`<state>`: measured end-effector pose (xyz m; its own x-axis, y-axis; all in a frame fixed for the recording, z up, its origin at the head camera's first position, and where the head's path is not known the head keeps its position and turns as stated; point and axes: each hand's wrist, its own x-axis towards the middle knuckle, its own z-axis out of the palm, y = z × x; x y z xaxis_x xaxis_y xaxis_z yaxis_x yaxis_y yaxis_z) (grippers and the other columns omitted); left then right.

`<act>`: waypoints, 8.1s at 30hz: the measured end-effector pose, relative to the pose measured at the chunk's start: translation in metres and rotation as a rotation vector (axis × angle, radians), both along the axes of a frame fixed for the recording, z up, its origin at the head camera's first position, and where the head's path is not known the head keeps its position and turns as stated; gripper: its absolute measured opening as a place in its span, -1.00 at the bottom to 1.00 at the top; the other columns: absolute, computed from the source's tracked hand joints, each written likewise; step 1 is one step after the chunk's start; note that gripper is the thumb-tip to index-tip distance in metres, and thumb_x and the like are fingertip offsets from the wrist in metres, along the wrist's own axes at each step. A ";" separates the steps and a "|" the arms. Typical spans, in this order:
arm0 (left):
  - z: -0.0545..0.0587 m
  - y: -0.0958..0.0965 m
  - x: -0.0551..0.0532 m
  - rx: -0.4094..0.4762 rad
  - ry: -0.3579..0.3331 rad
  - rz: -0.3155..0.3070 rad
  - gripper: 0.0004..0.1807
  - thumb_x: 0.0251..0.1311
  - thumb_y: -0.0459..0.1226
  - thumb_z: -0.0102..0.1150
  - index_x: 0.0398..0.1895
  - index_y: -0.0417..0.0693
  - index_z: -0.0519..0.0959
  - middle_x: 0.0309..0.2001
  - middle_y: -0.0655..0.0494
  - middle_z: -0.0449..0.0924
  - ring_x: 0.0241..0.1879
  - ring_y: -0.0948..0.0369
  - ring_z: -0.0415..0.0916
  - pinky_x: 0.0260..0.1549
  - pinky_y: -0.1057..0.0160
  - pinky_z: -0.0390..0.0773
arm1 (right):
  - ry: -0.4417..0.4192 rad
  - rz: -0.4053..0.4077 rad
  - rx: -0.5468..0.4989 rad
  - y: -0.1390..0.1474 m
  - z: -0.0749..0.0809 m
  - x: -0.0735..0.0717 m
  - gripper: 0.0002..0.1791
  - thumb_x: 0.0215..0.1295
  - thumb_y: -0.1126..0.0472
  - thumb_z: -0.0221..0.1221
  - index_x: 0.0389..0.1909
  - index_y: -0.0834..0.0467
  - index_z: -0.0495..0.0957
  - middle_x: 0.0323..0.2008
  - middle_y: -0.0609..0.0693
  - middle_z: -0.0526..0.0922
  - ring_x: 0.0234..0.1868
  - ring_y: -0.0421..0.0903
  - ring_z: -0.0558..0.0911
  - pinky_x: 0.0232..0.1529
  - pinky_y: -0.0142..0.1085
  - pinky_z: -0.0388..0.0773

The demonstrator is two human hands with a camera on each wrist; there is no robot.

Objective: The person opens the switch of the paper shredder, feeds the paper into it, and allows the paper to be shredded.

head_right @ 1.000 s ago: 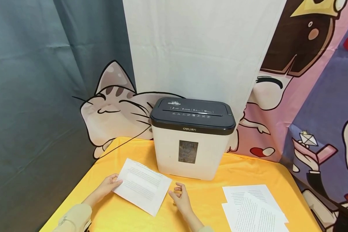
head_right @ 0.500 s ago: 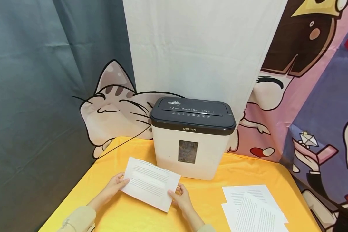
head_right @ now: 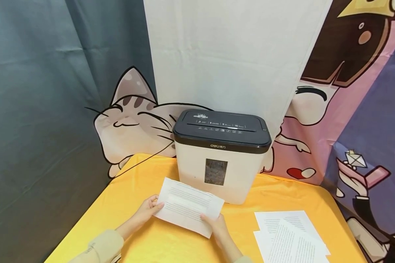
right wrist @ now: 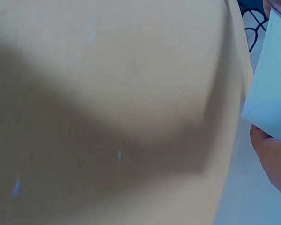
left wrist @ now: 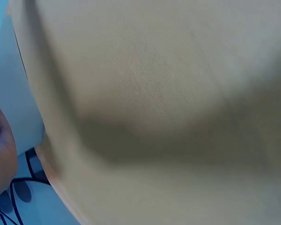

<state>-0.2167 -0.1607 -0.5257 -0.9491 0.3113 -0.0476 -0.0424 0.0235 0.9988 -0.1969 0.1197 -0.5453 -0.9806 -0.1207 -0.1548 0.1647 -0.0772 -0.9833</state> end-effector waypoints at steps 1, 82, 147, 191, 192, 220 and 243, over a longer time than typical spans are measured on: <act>0.000 0.003 0.000 -0.001 0.001 -0.004 -0.74 0.34 -0.26 0.02 -0.10 -0.31 0.33 -0.11 -0.21 0.65 -0.30 0.30 0.66 -0.26 0.34 0.62 | 0.002 -0.013 0.009 0.002 0.001 0.000 -0.46 0.22 0.28 0.20 0.15 0.45 0.32 -0.17 -0.03 0.67 -0.22 -0.26 0.64 -0.15 -0.36 0.59; 0.195 0.064 -0.064 -0.360 0.639 0.067 -0.84 0.00 -0.32 0.37 -0.40 -0.29 0.69 -0.46 -0.18 0.69 -0.59 0.37 0.42 -0.57 0.44 0.39 | 0.911 -0.283 0.739 0.090 0.202 -0.033 -0.89 -0.02 0.44 0.34 -0.61 0.30 0.59 -0.65 0.09 0.62 -0.55 -0.45 0.42 -0.53 -0.60 0.35; 0.288 0.093 -0.149 -0.429 0.686 0.125 -0.75 0.14 -0.29 0.27 -0.16 -0.27 0.67 -0.14 -0.18 0.68 -0.14 0.02 0.61 -0.19 0.20 0.53 | 0.870 -0.210 0.800 0.111 0.298 -0.124 -0.73 0.28 0.24 0.18 -0.12 0.36 0.62 -0.24 0.34 0.68 -0.46 -0.58 0.47 -0.46 -0.65 0.36; 0.260 0.098 -0.150 -0.470 0.684 0.196 -0.75 0.17 -0.33 0.22 -0.12 -0.29 0.63 -0.14 -0.18 0.68 -0.18 0.02 0.66 -0.19 0.16 0.60 | 0.835 -0.242 0.724 0.108 0.269 -0.130 -0.75 0.28 0.31 0.16 -0.14 0.41 0.61 -0.20 0.36 0.67 -0.44 -0.58 0.46 -0.41 -0.70 0.34; 0.260 0.098 -0.149 -0.464 0.682 0.209 -0.75 0.17 -0.33 0.22 -0.12 -0.29 0.63 -0.14 -0.18 0.68 -0.18 0.02 0.66 -0.19 0.15 0.60 | 0.834 -0.242 0.725 0.108 0.269 -0.131 -0.75 0.28 0.31 0.16 -0.13 0.41 0.61 -0.20 0.36 0.67 -0.43 -0.55 0.47 -0.42 -0.69 0.34; 0.243 0.109 -0.149 -0.420 0.645 0.337 -0.76 0.24 -0.30 0.16 -0.08 -0.23 0.60 -0.18 -0.16 0.69 -0.21 0.04 0.63 -0.21 0.18 0.56 | 0.788 -0.398 0.797 0.104 0.264 -0.132 -0.81 0.25 0.31 0.19 -0.23 0.38 0.61 -0.28 0.34 0.68 -0.44 -0.39 0.43 -0.44 -0.65 0.26; 0.236 0.106 -0.150 -0.489 0.647 0.306 -0.72 0.21 -0.27 0.20 -0.04 -0.20 0.60 -0.12 -0.11 0.68 -0.16 0.07 0.65 -0.18 0.20 0.59 | 0.745 -0.374 0.833 0.105 0.258 -0.133 -0.82 0.23 0.31 0.20 -0.43 0.40 0.57 -0.37 0.35 0.66 -0.55 -0.43 0.36 -0.45 -0.56 0.25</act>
